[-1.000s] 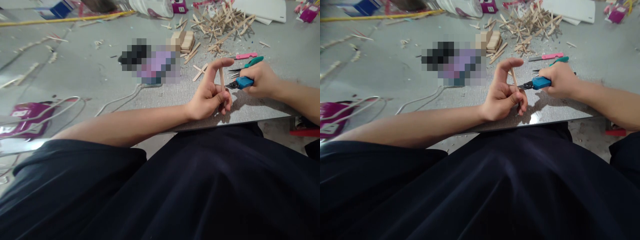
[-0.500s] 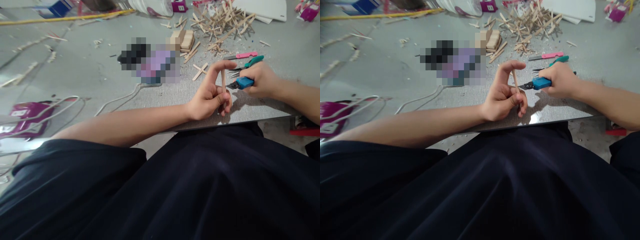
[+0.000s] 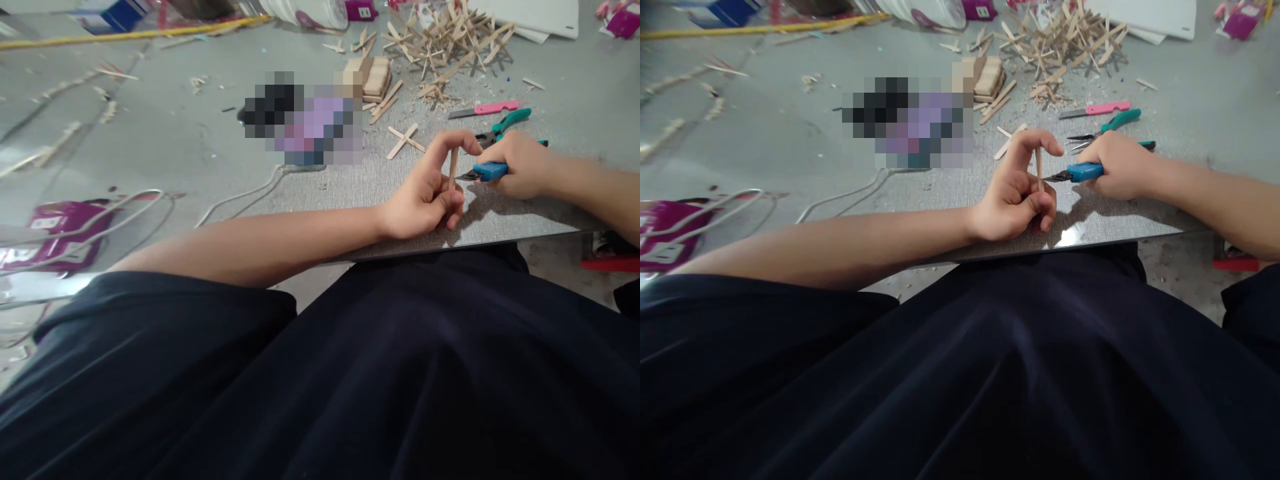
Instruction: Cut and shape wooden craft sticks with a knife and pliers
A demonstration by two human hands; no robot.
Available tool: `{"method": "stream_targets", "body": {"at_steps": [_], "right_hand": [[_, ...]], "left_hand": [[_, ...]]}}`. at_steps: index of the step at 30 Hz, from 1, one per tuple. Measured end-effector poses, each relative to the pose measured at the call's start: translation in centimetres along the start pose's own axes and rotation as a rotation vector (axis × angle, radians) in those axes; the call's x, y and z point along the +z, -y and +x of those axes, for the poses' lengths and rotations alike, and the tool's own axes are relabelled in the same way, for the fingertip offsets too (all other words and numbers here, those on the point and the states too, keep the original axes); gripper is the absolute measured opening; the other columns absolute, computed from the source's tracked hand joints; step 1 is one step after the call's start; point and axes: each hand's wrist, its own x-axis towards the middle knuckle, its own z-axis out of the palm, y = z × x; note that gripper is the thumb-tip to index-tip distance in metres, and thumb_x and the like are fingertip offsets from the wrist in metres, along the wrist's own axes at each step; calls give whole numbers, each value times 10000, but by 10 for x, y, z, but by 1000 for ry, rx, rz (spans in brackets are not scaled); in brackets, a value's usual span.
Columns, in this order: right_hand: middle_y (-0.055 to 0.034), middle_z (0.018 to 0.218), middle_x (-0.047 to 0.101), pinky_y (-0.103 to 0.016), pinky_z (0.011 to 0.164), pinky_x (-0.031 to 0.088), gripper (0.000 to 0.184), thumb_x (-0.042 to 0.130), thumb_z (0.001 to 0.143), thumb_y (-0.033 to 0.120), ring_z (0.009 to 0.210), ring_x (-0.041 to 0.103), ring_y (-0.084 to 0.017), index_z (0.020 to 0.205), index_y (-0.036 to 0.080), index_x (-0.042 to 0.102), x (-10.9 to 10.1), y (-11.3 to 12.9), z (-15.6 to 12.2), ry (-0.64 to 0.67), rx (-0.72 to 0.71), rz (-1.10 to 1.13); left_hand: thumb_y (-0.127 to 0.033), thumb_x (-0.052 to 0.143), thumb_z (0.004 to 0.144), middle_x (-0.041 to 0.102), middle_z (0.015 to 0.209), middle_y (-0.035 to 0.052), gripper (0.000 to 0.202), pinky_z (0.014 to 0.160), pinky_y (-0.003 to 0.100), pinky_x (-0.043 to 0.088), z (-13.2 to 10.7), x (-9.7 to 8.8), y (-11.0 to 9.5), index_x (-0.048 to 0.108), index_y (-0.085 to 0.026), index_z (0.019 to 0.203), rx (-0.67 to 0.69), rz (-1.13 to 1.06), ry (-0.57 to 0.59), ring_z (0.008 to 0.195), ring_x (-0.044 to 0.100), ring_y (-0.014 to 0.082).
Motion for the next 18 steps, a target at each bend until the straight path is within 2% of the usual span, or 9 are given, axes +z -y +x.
{"method": "stream_targets", "body": {"at_steps": [3, 5, 8, 11, 13, 15, 18], "right_hand": [[3, 560, 414, -399, 660, 333, 614, 716, 993, 636, 641, 410, -195, 625, 273, 383, -1, 0, 1, -17, -27, 1], [6, 561, 429, -396, 649, 323, 598, 724, 986, 599, 624, 406, -183, 622, 265, 387, -1, 0, 1, -13, -32, 6], [12, 556, 433, -393, 667, 338, 599, 744, 992, 572, 628, 386, -172, 629, 251, 393, -1, 1, 2, -12, -21, 2], [19, 550, 411, -397, 706, 385, 635, 760, 1009, 606, 646, 365, -168, 645, 247, 385, -1, 1, 3, -17, -5, 10], [20, 560, 407, -400, 719, 404, 656, 752, 1023, 651, 662, 370, -171, 659, 250, 382, -1, 2, 3, -6, 0, 29], [20, 572, 405, -398, 724, 407, 684, 739, 1032, 712, 683, 377, -177, 671, 254, 382, -2, 1, 3, 4, 0, 53], [20, 595, 382, -403, 709, 388, 728, 712, 1026, 799, 678, 380, -183, 670, 262, 374, -4, 0, 3, 12, 1, 99]], "left_hand": [[-276, 755, 949, 716, 1299, 35, 610, 508, 156, 442, -1, 1, 2, 544, -290, 1521, -80, 52, -101, 581, 677, 26], [-264, 751, 965, 702, 1317, 33, 582, 535, 151, 458, -2, 2, 2, 559, -294, 1514, -110, 65, -164, 629, 700, 34], [-251, 783, 973, 716, 1093, -3, 593, 515, 155, 462, -4, 1, -1, 564, -296, 1523, -157, 53, -172, 598, 693, 65], [-287, 803, 1008, 665, 825, -65, 610, 498, 171, 484, -3, -1, -7, 549, -275, 1562, -201, 32, -93, 523, 665, 93], [-343, 812, 1037, 654, 744, -90, 664, 510, 189, 525, -1, -1, -11, 500, -256, 1617, -207, 6, -49, 507, 676, 112], [-418, 827, 1057, 684, 710, -94, 799, 518, 211, 564, 0, 1, -12, 395, -240, 1705, -189, -38, -28, 515, 704, 140], [-506, 830, 1075, 737, 697, -96, 1053, 527, 238, 603, 1, 4, -12, 153, -244, 1838, -148, -87, -45, 532, 737, 173]]}}
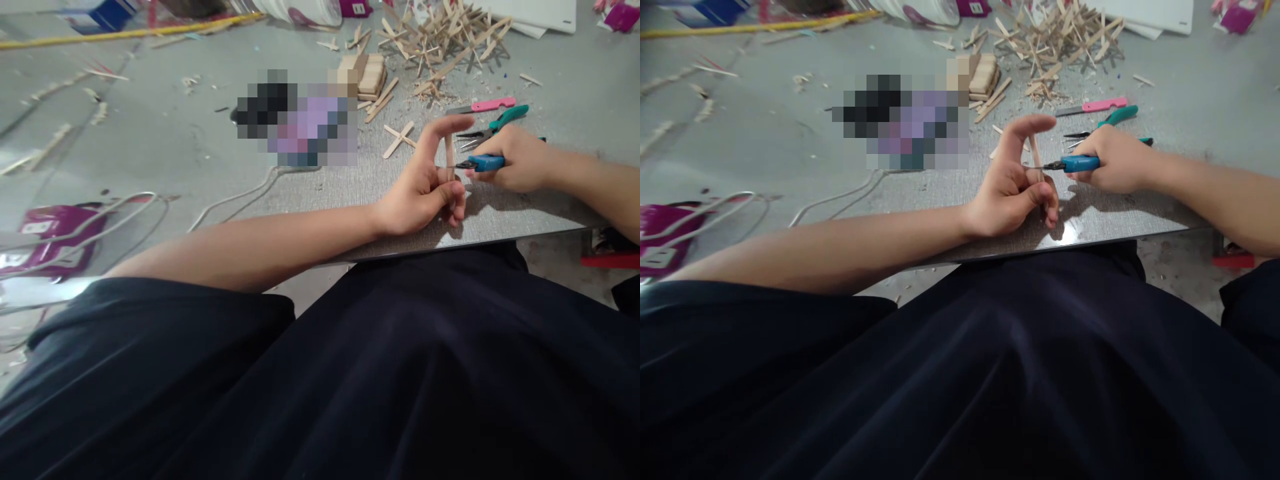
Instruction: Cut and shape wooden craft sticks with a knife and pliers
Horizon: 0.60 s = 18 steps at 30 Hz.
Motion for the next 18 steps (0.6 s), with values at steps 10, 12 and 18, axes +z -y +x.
{"method": "stream_targets", "body": {"at_steps": [10, 12, 18], "right_hand": [[10, 601, 451, -404, 714, 387, 666, 762, 984, 743, 694, 436, -199, 660, 280, 410, -5, -7, -1, 11, 7, 40], [16, 583, 427, -410, 742, 385, 646, 807, 972, 703, 707, 425, -198, 666, 281, 424, -5, -8, -1, 11, 2, 64], [16, 590, 391, -390, 704, 353, 595, 780, 1033, 598, 702, 419, -191, 689, 259, 433, -6, -12, -2, 35, -38, 73]], "left_hand": [[-566, 827, 1094, 839, 791, -53, 1118, 581, 240, 633, -1, -5, -3, 104, -255, 1889, -45, -2, 13, 622, 817, 180], [-593, 835, 1088, 852, 831, -46, 1103, 598, 250, 647, -1, -7, -3, 141, -270, 1882, -45, -8, 30, 620, 811, 172], [-678, 814, 1083, 809, 791, -64, 983, 569, 240, 627, -2, -6, -5, 303, -262, 1811, -25, 36, 12, 579, 789, 161]]}}
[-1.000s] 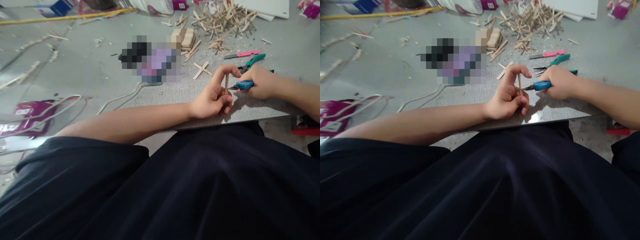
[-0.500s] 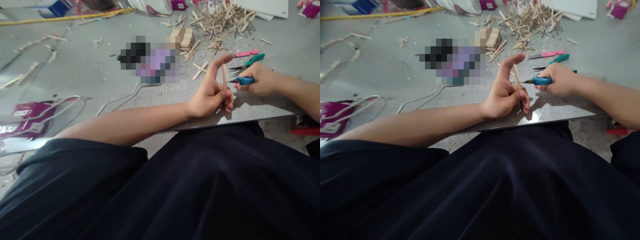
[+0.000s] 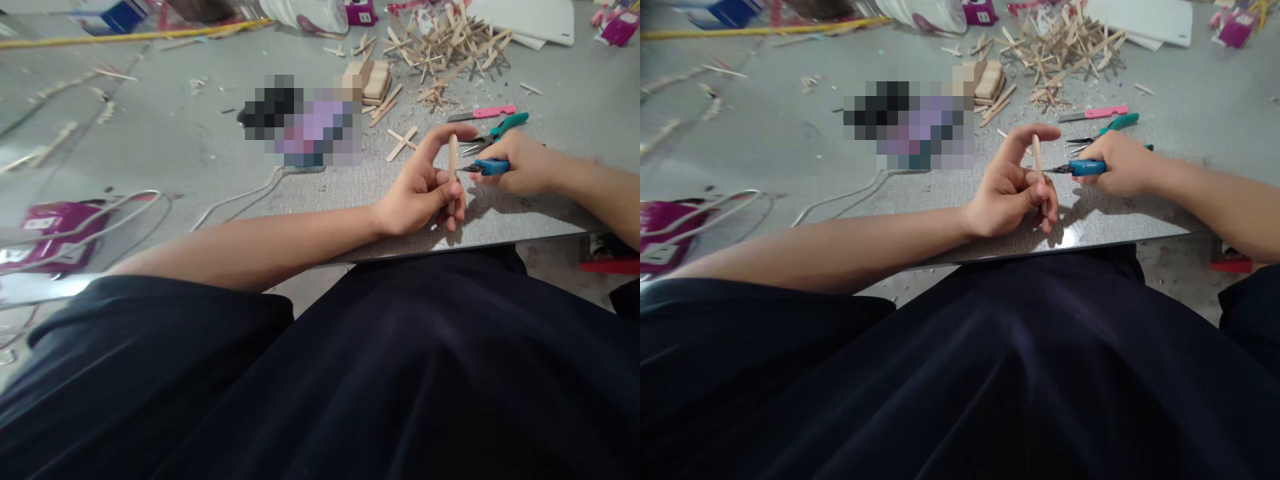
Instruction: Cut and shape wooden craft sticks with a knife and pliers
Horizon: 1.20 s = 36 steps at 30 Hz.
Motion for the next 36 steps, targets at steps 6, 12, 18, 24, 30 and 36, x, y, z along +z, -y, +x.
{"method": "stream_targets", "body": {"at_steps": [6, 12, 18, 24, 30, 36], "right_hand": [[18, 607, 386, -388, 705, 309, 595, 760, 1060, 554, 693, 391, -175, 684, 252, 413, 1, 1, -1, 5, -11, -31], [-1, 618, 395, -401, 717, 287, 672, 757, 1028, 677, 691, 379, -186, 653, 254, 394, 4, 4, 0, 2, 0, -72], [-6, 619, 397, -409, 734, 272, 716, 774, 1055, 687, 737, 348, -190, 657, 255, 363, 5, 10, -1, 16, 60, -94], [-10, 623, 420, -408, 720, 263, 654, 780, 1047, 590, 714, 362, -185, 652, 249, 387, 6, 10, -1, 9, 97, -123], [-4, 608, 404, -405, 712, 261, 655, 801, 1038, 586, 717, 354, -186, 650, 249, 396, 5, 12, 1, 20, 116, -116], [26, 620, 351, -392, 676, 293, 638, 779, 1104, 458, 665, 338, -157, 639, 243, 398, -6, 19, 1, 125, 202, -71]], "left_hand": [[-682, 852, 1041, 769, 780, -68, 863, 608, 280, 660, 2, 0, 4, 487, -214, 1668, 6, 52, -97, 549, 767, 147], [-499, 845, 1029, 756, 820, -69, 723, 572, 287, 668, 2, 3, 8, 513, -257, 1624, -34, 74, -98, 539, 759, 145], [-311, 732, 1041, 789, 945, -29, 589, 528, 251, 654, -3, 7, 4, 529, -312, 1594, -45, 134, -149, 567, 755, 128], [-259, 689, 1012, 803, 1121, -15, 567, 522, 245, 650, -4, 9, 1, 563, -347, 1557, -5, 222, -146, 556, 730, 87], [-259, 646, 1052, 792, 1018, -16, 551, 551, 271, 676, -5, 10, -3, 531, -344, 1585, -13, 271, -126, 564, 726, 107], [-228, 645, 1073, 695, 751, -77, 621, 658, 323, 730, -3, 8, -11, 441, -276, 1658, -83, 241, -96, 596, 739, 139]]}}
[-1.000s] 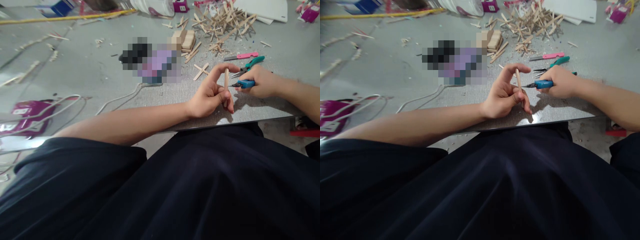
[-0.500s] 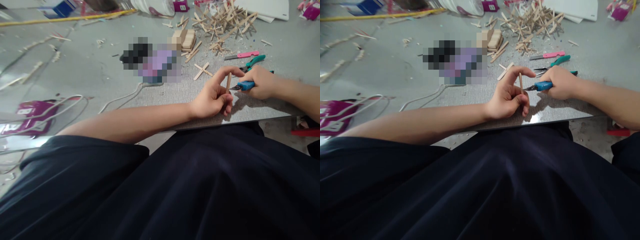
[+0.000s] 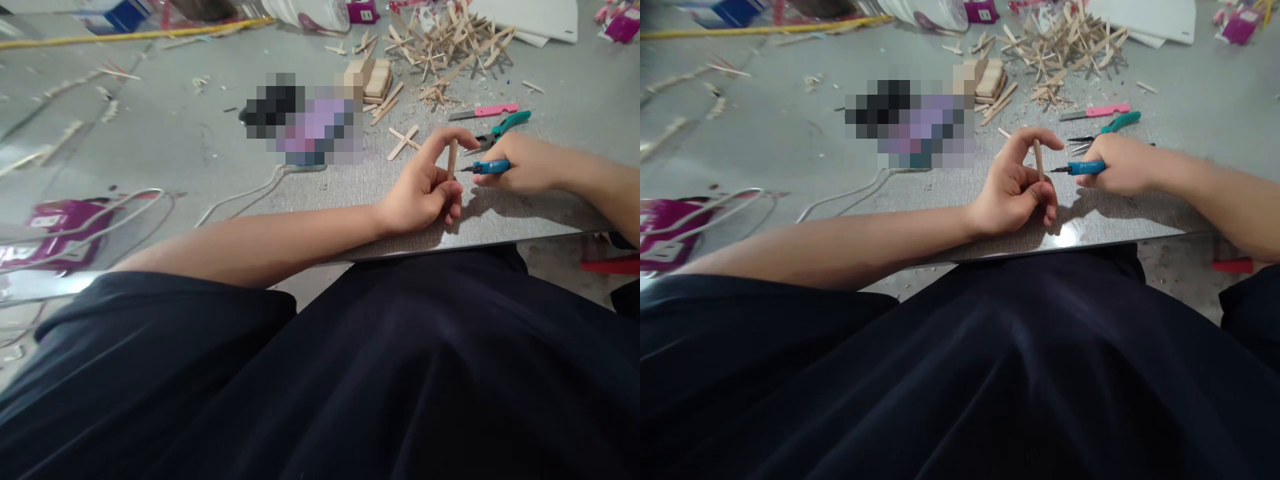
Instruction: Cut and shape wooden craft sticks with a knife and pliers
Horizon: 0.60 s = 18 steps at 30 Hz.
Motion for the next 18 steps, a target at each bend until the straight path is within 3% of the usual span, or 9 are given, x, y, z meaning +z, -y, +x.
{"method": "stream_targets", "body": {"at_steps": [8, 13, 18], "right_hand": [[52, 646, 328, -357, 684, 271, 583, 821, 1093, 321, 683, 326, -115, 675, 214, 428, -13, 1, -4, 179, 88, 55], [54, 625, 351, -345, 648, 267, 610, 898, 1034, 406, 661, 325, -101, 665, 208, 455, -15, -5, -5, 201, 47, 141], [48, 613, 352, -349, 609, 255, 630, 883, 1032, 477, 622, 322, -98, 643, 206, 468, -17, -8, -8, 245, 41, 107]], "left_hand": [[-284, 666, 1079, 684, 781, -87, 634, 622, 298, 716, -4, -5, 6, 437, -312, 1669, 15, 49, 11, 607, 756, 141], [-289, 711, 1008, 777, 926, -40, 645, 609, 342, 726, -1, -8, 20, 510, -330, 1620, 22, -40, 21, 597, 763, 151], [-294, 767, 1020, 739, 768, -76, 649, 579, 308, 704, 5, -8, 18, 489, -302, 1607, -15, -173, -18, 547, 745, 154]]}}
